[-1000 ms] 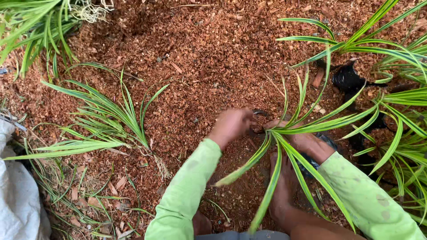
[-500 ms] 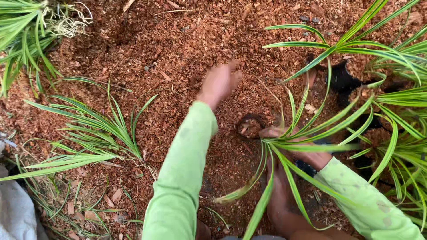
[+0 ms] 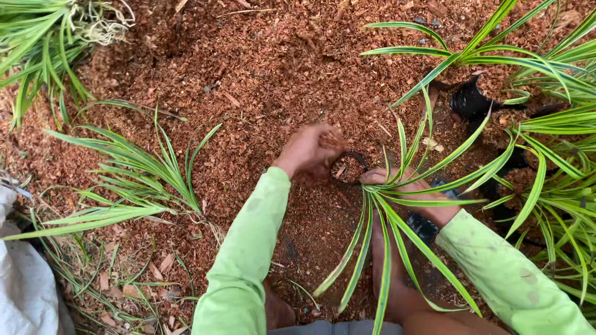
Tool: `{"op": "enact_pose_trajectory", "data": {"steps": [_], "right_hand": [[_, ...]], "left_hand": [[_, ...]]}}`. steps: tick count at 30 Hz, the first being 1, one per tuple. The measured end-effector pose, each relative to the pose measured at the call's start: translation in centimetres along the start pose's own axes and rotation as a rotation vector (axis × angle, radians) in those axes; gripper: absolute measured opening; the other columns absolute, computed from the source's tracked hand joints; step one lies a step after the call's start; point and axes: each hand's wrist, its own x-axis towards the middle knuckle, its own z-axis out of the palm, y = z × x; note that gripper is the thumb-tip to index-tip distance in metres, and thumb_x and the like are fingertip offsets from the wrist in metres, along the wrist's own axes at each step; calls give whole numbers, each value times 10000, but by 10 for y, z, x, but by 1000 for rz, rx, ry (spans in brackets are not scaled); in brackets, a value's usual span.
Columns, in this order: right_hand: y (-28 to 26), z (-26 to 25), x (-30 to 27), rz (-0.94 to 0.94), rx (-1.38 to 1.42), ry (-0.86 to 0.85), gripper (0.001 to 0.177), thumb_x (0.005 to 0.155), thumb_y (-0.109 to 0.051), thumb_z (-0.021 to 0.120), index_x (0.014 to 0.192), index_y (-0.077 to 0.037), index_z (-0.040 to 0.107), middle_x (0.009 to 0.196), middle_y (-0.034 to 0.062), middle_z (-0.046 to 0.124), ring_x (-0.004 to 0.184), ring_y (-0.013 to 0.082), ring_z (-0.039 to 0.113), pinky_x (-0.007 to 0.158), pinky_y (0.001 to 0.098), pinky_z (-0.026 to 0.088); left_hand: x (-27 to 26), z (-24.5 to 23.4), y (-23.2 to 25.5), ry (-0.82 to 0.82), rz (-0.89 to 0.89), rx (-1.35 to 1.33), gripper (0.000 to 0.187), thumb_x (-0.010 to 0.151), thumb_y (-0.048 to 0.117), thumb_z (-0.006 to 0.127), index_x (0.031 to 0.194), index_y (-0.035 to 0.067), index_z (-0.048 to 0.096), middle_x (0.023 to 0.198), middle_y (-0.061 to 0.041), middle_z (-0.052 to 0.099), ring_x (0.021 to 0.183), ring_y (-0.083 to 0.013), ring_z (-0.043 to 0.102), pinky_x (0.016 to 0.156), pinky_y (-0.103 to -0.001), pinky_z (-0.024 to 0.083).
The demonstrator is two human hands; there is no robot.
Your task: The person plants small green plants into a bed of reddish-brown mulch. They use their hands to dig small holes, place the plants inside, and cover the roots with the mulch. The person also handles a small black plastic pot during the process.
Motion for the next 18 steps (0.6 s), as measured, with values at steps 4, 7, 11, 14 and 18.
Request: {"op": "enact_pose_trajectory", "data": {"steps": [4,7,11,14,18], "right_hand": [[2,3,-3,-78,-85,26,311,824,-209,580,1130,-191,630,1145,98,659,1019,409,625,841,531,496],[-17,-10,7,86,61,13,358,818,-133,552,1127,-259,681,1168,-10,697,913,276,694,849,416,496],[-13,-4,7,43,-166,-38,508,833,-169,513,1325,-292,519,1293,0,604,979,320,667,767,453,516],[9,13,11,11,-252,-29,521,839,-200,510,1350,-293,484,1291,14,586,993,341,658,732,472,525],[36,35,8,32,-157,70,283,836,-260,561,1110,-238,623,1071,53,671,934,347,668,736,485,528]], "left_hand": [[-42,-11,70,-342,-95,-274,348,914,55,607,1252,62,526,1025,-152,666,677,-177,661,664,-338,602],[-47,9,72,-198,68,-134,271,928,103,540,1187,22,536,1133,-188,613,992,-314,638,952,-448,498],[7,99,-21,169,269,368,109,790,71,637,889,85,679,812,-196,657,825,-412,683,700,-520,567],[12,97,-26,173,200,323,170,788,78,577,858,124,725,786,-203,692,833,-412,690,711,-518,566],[-15,48,7,274,-57,299,288,792,227,665,1072,159,661,1075,-199,654,931,-382,679,830,-542,531]]}}
